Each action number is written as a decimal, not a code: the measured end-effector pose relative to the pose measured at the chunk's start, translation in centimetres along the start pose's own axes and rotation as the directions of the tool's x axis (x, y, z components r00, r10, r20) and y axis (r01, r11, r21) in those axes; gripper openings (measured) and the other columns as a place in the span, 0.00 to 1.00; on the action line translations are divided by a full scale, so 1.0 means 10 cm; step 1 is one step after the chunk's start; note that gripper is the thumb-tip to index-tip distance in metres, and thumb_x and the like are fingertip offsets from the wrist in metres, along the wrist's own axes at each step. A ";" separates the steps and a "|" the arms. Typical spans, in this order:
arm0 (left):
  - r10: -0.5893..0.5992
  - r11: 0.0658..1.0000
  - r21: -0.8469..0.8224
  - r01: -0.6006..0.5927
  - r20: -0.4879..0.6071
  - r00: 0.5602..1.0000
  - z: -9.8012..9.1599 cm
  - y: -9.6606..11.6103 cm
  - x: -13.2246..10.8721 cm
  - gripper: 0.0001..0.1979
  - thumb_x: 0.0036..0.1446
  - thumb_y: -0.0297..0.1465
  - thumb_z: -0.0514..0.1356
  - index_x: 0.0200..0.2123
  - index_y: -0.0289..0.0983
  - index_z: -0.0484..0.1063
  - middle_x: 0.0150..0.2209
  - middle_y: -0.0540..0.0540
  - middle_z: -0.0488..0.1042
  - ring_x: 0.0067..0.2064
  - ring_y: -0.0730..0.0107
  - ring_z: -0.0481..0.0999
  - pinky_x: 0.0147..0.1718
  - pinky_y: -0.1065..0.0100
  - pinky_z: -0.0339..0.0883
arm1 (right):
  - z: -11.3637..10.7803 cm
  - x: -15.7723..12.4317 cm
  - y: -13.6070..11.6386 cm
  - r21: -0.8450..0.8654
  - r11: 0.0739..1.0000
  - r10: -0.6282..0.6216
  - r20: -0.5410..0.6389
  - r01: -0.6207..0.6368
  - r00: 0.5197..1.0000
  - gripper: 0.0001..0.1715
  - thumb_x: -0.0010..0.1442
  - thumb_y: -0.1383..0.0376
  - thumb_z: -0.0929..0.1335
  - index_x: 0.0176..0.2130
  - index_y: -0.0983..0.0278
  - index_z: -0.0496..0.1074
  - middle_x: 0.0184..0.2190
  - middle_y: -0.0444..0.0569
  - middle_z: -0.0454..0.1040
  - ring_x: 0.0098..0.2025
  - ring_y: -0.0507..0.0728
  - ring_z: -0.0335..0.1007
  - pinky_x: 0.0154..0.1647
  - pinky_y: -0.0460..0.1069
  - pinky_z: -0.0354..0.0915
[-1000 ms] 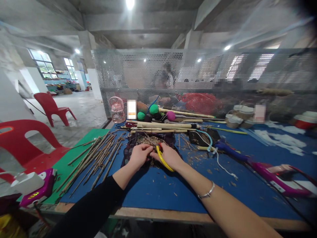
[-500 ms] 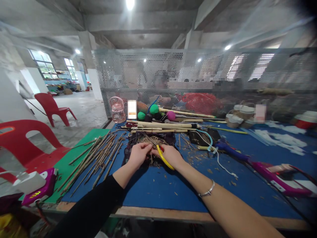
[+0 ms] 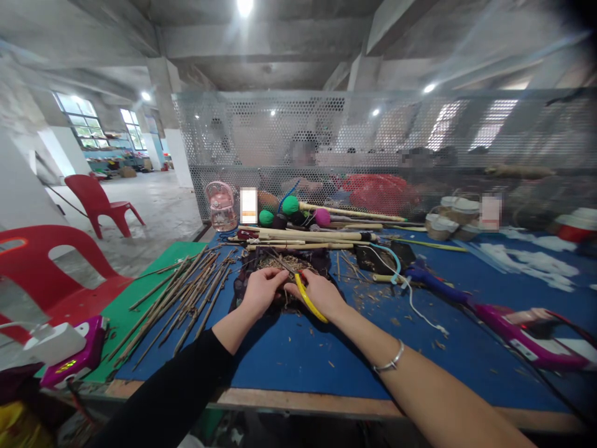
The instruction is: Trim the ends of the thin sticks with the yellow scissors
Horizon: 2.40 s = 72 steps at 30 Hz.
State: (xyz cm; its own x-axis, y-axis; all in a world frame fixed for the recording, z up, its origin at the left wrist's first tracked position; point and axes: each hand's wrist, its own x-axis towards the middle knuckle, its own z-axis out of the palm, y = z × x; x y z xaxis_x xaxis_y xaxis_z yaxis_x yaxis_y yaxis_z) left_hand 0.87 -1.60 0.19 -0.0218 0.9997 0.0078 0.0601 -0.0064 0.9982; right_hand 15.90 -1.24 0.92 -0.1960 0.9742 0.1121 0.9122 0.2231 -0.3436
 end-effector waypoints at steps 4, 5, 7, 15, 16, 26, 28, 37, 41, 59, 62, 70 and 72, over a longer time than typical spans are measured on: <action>-0.010 1.000 -0.017 0.011 0.053 0.999 0.02 0.02 -0.03 0.16 0.43 0.40 0.61 0.30 0.32 0.75 0.23 0.49 0.72 0.20 0.79 0.63 0.18 0.76 0.59 | 0.00 0.01 0.01 0.026 1.000 -0.004 -0.022 0.004 1.000 0.32 0.51 0.39 0.58 0.36 0.62 0.66 0.32 0.51 0.73 0.34 0.57 0.69 0.28 0.46 0.54; -0.006 1.000 -0.012 0.007 0.053 0.999 0.02 0.02 -0.03 0.15 0.44 0.39 0.60 0.30 0.32 0.75 0.23 0.49 0.71 0.20 0.79 0.62 0.17 0.76 0.58 | 0.00 0.01 0.01 0.025 1.000 0.004 -0.019 -0.004 1.000 0.31 0.51 0.39 0.58 0.35 0.62 0.66 0.32 0.50 0.73 0.34 0.57 0.69 0.27 0.45 0.54; 0.005 1.000 0.006 -0.005 0.047 0.999 0.02 0.01 -0.02 0.15 0.44 0.39 0.60 0.29 0.32 0.75 0.22 0.49 0.70 0.19 0.80 0.62 0.17 0.76 0.57 | 0.00 0.01 0.01 0.021 1.000 0.021 -0.004 -0.021 1.000 0.31 0.51 0.39 0.58 0.34 0.62 0.67 0.31 0.50 0.73 0.33 0.56 0.69 0.26 0.45 0.53; 0.009 0.999 0.031 -0.010 0.046 0.999 -0.01 -0.01 0.00 0.16 0.45 0.41 0.59 0.29 0.32 0.75 0.20 0.49 0.70 0.20 0.79 0.62 0.17 0.76 0.57 | -0.02 0.04 0.03 0.013 1.000 0.021 0.038 -0.022 0.999 0.33 0.50 0.38 0.58 0.31 0.63 0.69 0.30 0.51 0.74 0.31 0.56 0.70 0.26 0.46 0.54; 0.011 1.000 0.022 -0.012 0.042 0.999 -0.01 -0.02 0.00 0.16 0.45 0.41 0.59 0.30 0.32 0.75 0.21 0.49 0.70 0.20 0.79 0.62 0.17 0.77 0.57 | -0.01 0.04 0.04 0.008 1.000 0.013 0.029 -0.013 0.999 0.33 0.49 0.38 0.58 0.32 0.62 0.69 0.30 0.51 0.74 0.32 0.57 0.70 0.26 0.46 0.55; 0.020 1.000 0.018 -0.020 0.033 0.999 -0.01 -0.02 0.01 0.18 0.44 0.43 0.59 0.28 0.32 0.74 0.22 0.49 0.71 0.19 0.80 0.61 0.17 0.76 0.57 | 0.02 0.00 0.02 -0.012 1.000 -0.016 -0.010 0.016 1.000 0.37 0.47 0.37 0.59 0.40 0.63 0.65 0.35 0.52 0.73 0.36 0.59 0.70 0.31 0.47 0.56; 0.018 1.000 0.012 -0.018 0.041 0.999 -0.01 0.00 -0.01 0.17 0.44 0.42 0.59 0.29 0.32 0.74 0.22 0.49 0.70 0.19 0.80 0.61 0.17 0.76 0.57 | 0.01 0.01 0.02 0.001 1.000 -0.021 -0.009 0.021 1.000 0.34 0.49 0.38 0.59 0.38 0.63 0.66 0.33 0.51 0.73 0.36 0.58 0.70 0.31 0.47 0.56; -0.040 0.999 0.024 0.038 0.126 0.991 0.05 0.05 -0.06 0.10 0.44 0.36 0.59 0.22 0.33 0.71 0.18 0.52 0.67 0.18 0.81 0.62 0.17 0.77 0.55 | 0.02 0.04 0.05 -0.009 1.000 0.026 -0.029 -0.027 0.999 0.32 0.51 0.38 0.57 0.34 0.63 0.66 0.30 0.51 0.73 0.32 0.57 0.69 0.26 0.46 0.53; -0.036 0.999 0.021 0.034 0.105 0.994 0.04 0.04 -0.05 0.09 0.44 0.34 0.59 0.20 0.33 0.70 0.17 0.52 0.66 0.18 0.80 0.62 0.17 0.77 0.56 | 0.01 0.04 0.04 0.003 0.999 0.046 0.004 -0.046 0.999 0.32 0.51 0.39 0.57 0.32 0.62 0.67 0.30 0.51 0.73 0.31 0.56 0.69 0.26 0.46 0.53; -0.031 0.999 -0.011 0.032 0.080 0.996 0.03 0.00 -0.02 0.14 0.44 0.39 0.60 0.26 0.32 0.72 0.21 0.50 0.68 0.19 0.81 0.61 0.17 0.77 0.58 | 0.03 0.02 0.05 0.012 1.000 0.019 0.001 -0.019 1.000 0.36 0.46 0.38 0.62 0.40 0.63 0.64 0.36 0.52 0.73 0.37 0.59 0.70 0.30 0.47 0.55; -0.033 0.999 0.001 0.033 0.075 0.997 0.03 0.00 -0.01 0.13 0.44 0.38 0.60 0.26 0.32 0.72 0.20 0.51 0.68 0.19 0.81 0.60 0.17 0.77 0.58 | 0.03 0.02 0.04 0.021 1.000 0.011 -0.005 -0.011 1.000 0.36 0.45 0.38 0.62 0.41 0.64 0.64 0.36 0.52 0.72 0.37 0.59 0.70 0.31 0.47 0.55; 0.020 0.999 0.032 -0.022 0.067 0.998 0.00 -0.05 0.01 0.13 0.45 0.39 0.59 0.24 0.33 0.72 0.19 0.51 0.67 0.19 0.79 0.62 0.17 0.76 0.58 | -0.01 0.02 0.03 0.002 0.999 0.034 0.050 -0.034 0.998 0.31 0.49 0.38 0.60 0.33 0.62 0.68 0.32 0.50 0.74 0.33 0.57 0.70 0.27 0.46 0.55; 0.017 0.999 0.029 -0.019 0.071 0.997 0.00 -0.05 0.01 0.13 0.45 0.39 0.59 0.23 0.33 0.71 0.18 0.51 0.67 0.19 0.79 0.62 0.17 0.76 0.57 | -0.02 0.03 0.02 0.006 0.999 0.047 0.061 -0.048 0.997 0.32 0.48 0.38 0.60 0.33 0.62 0.69 0.32 0.50 0.74 0.33 0.57 0.70 0.27 0.46 0.55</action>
State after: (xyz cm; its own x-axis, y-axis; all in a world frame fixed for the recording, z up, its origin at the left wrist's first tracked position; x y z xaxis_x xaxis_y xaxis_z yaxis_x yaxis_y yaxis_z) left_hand 0.88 -1.51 -0.30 0.0504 0.9985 0.0203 0.0892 -0.0248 0.9957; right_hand 16.09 -0.94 1.09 -0.1744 0.9839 0.0385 0.9182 0.1766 -0.3545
